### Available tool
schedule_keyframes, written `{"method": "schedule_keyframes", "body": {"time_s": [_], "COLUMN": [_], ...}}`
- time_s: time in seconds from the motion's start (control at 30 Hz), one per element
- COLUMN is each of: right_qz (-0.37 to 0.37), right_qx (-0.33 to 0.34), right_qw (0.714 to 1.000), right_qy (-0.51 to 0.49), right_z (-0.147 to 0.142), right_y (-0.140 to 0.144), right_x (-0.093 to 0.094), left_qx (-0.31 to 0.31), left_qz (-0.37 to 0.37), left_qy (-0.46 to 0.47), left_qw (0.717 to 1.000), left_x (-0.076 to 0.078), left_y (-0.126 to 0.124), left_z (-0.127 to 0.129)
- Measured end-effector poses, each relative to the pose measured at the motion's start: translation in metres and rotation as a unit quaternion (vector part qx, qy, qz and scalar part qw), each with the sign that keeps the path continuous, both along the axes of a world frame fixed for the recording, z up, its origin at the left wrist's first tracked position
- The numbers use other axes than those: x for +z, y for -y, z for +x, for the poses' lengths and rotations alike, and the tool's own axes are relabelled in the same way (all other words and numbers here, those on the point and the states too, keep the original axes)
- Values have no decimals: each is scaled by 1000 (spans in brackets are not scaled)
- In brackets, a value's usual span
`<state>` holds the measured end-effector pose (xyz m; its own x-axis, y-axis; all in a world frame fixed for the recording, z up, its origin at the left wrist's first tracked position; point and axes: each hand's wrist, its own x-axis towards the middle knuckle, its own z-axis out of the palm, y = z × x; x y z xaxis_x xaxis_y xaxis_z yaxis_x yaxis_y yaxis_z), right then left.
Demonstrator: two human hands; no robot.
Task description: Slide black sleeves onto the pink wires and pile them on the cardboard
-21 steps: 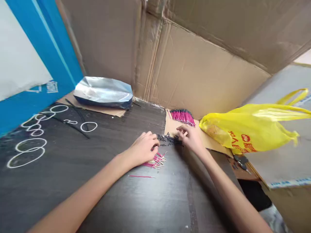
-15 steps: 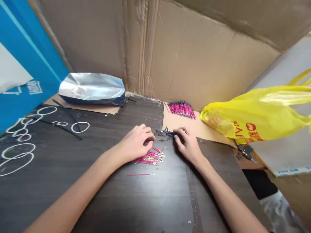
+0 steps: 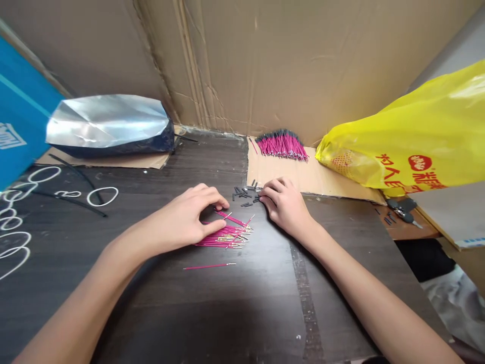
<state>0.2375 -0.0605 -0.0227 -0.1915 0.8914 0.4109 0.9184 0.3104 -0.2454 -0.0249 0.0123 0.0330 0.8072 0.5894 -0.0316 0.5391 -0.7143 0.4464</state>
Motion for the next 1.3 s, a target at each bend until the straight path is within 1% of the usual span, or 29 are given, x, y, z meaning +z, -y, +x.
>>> {"method": "schedule_keyframes", "body": {"time_s": [0.2,0.37,0.43,0.5,0.57,0.6,0.7,0.83,0.97,1.03,1.17,1.3], "right_qz": [-11,-15,-9,-11,-29,-40,-58,-57,-64,-75,-93,-104], "right_qx": [2,6,29,82,129,139,123,110,81,73,76,57], "right_qw": [1000,999,998,994,989,988,991,991,990,991,992,993], "right_qy": [5,-38,-56,-65,-59,-52,-17,54,99,88,34,24], "right_z": [-2,0,1,0,-2,-3,-8,-17,-24,-25,-25,-27], "right_y": [0,2,6,11,16,18,22,23,28,30,31,32], "right_x": [-1,-1,1,5,9,10,12,14,17,18,16,14], "left_qx": [-27,-46,-50,-51,-54,-55,-53,-56,-46,-42,-36,-27], "left_qz": [23,37,39,39,36,36,49,74,67,65,67,54], "left_qy": [4,20,18,14,8,4,-13,-19,-15,-17,-4,11], "left_qw": [999,998,998,998,998,998,997,996,997,997,997,998], "left_x": [-10,-15,-16,-16,-17,-18,-20,-21,-20,-21,-23,-22], "left_y": [-1,-1,-1,0,2,2,6,9,11,11,12,15], "left_z": [6,10,12,13,14,15,16,18,19,20,22,26]}}
